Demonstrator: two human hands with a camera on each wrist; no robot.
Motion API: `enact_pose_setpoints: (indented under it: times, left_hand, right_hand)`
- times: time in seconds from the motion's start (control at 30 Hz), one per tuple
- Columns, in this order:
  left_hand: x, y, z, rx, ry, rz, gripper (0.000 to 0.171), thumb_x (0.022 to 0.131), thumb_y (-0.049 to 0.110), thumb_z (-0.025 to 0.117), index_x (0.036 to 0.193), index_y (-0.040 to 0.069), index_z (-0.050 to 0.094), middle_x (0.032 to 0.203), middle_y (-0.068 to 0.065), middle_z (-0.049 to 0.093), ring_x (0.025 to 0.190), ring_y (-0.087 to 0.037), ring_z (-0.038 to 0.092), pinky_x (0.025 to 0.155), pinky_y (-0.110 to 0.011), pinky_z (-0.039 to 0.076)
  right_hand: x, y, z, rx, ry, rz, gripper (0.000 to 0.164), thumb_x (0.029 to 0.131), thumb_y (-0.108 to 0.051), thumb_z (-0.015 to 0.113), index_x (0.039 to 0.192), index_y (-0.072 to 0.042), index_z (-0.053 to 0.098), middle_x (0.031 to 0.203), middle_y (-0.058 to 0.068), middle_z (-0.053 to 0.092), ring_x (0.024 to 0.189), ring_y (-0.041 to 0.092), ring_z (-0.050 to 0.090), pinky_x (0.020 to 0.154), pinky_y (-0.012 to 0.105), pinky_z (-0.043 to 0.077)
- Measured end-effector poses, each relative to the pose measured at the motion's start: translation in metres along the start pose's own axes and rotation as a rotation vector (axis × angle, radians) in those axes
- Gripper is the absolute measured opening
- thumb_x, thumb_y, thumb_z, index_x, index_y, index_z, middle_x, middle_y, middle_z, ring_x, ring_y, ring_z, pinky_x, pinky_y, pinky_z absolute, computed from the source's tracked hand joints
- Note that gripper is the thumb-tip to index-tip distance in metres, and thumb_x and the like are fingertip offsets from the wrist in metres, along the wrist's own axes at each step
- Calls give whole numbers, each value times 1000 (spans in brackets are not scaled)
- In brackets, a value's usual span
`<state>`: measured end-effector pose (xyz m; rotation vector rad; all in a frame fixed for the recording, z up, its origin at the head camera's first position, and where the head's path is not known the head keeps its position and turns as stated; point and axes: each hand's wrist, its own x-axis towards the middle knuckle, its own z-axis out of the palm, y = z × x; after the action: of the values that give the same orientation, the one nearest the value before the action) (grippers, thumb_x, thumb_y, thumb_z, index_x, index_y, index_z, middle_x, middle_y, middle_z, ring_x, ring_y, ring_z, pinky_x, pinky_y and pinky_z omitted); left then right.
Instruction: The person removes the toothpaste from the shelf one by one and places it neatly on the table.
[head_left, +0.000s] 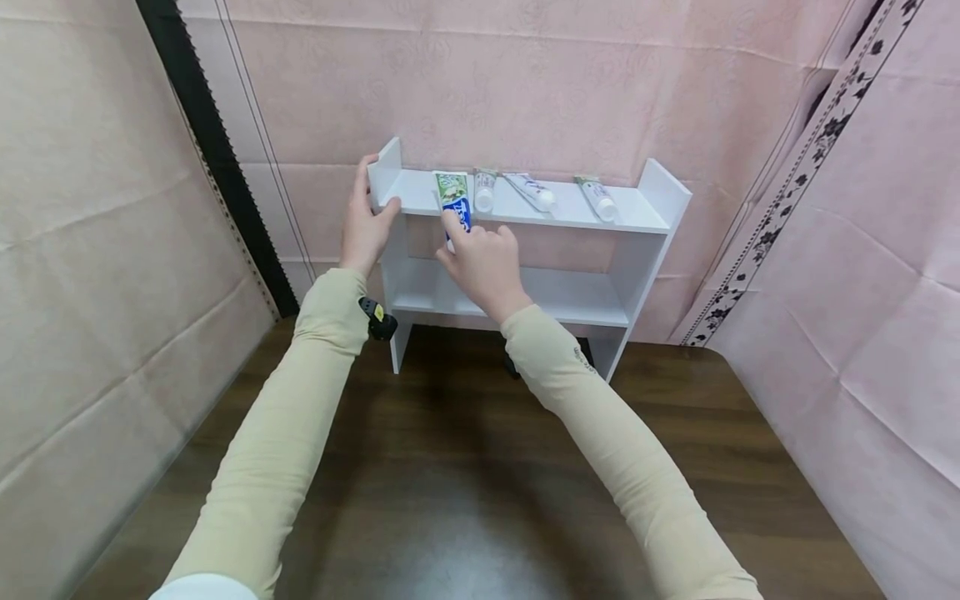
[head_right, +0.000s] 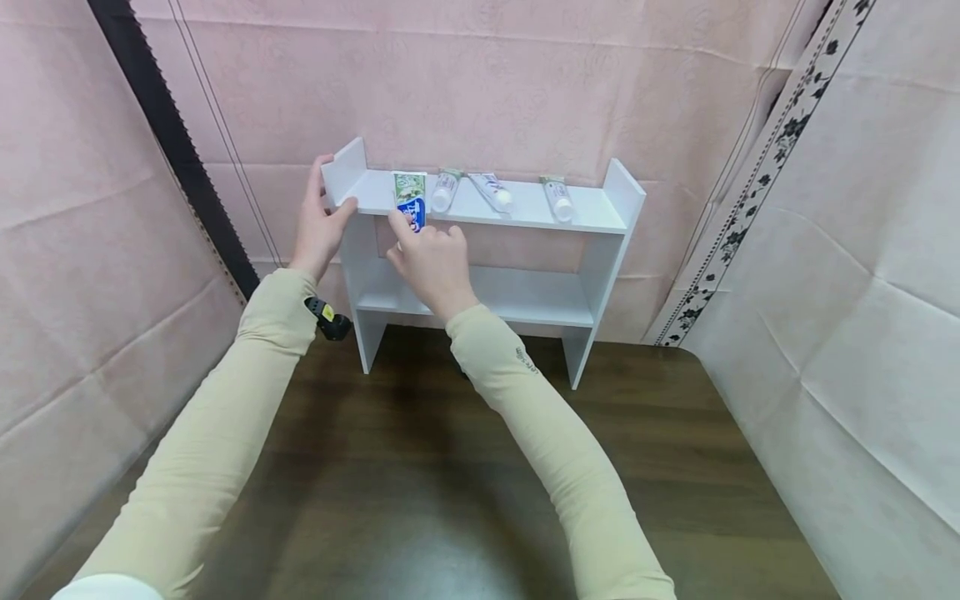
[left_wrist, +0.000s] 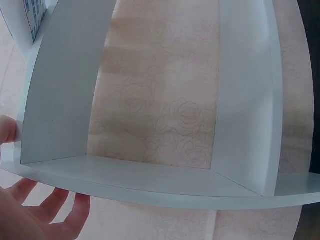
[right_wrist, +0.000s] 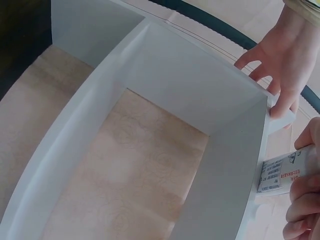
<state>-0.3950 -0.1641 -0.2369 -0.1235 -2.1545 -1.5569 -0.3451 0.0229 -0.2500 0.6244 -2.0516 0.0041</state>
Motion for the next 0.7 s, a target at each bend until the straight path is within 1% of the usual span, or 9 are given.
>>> enact_pose_setpoints:
  times: [0.3, 0.47, 0.7]
  left_hand:
    - [2, 2, -1, -22, 1, 5, 62, 98, 21, 51, 148, 46, 24, 154, -1, 34, 131, -19, 43, 106, -44, 40]
    - [3, 2, -1, -11, 3, 16, 62, 97, 22, 51, 149, 44, 24, 154, -1, 34, 131, -20, 43, 105, -44, 40]
    - [1, -1, 0, -11, -9, 3, 63, 98, 23, 51, 148, 48, 22, 154, 0, 34, 131, -19, 43, 106, -43, 40]
  right_hand:
    - [-5, -4, -2, 28, 7, -30, 22, 92, -29, 59, 107, -13, 54, 74, 8, 73, 54, 17, 59, 53, 30, 34]
    - [-7, -5, -3, 31, 14, -32, 21, 92, -27, 60, 106, -13, 54, 76, 9, 73, 56, 18, 61, 53, 31, 34]
    - [-16, -7, 0, 5, 47, -58, 22, 91, -28, 59, 106, -13, 56, 74, 8, 72, 55, 18, 60, 52, 30, 32]
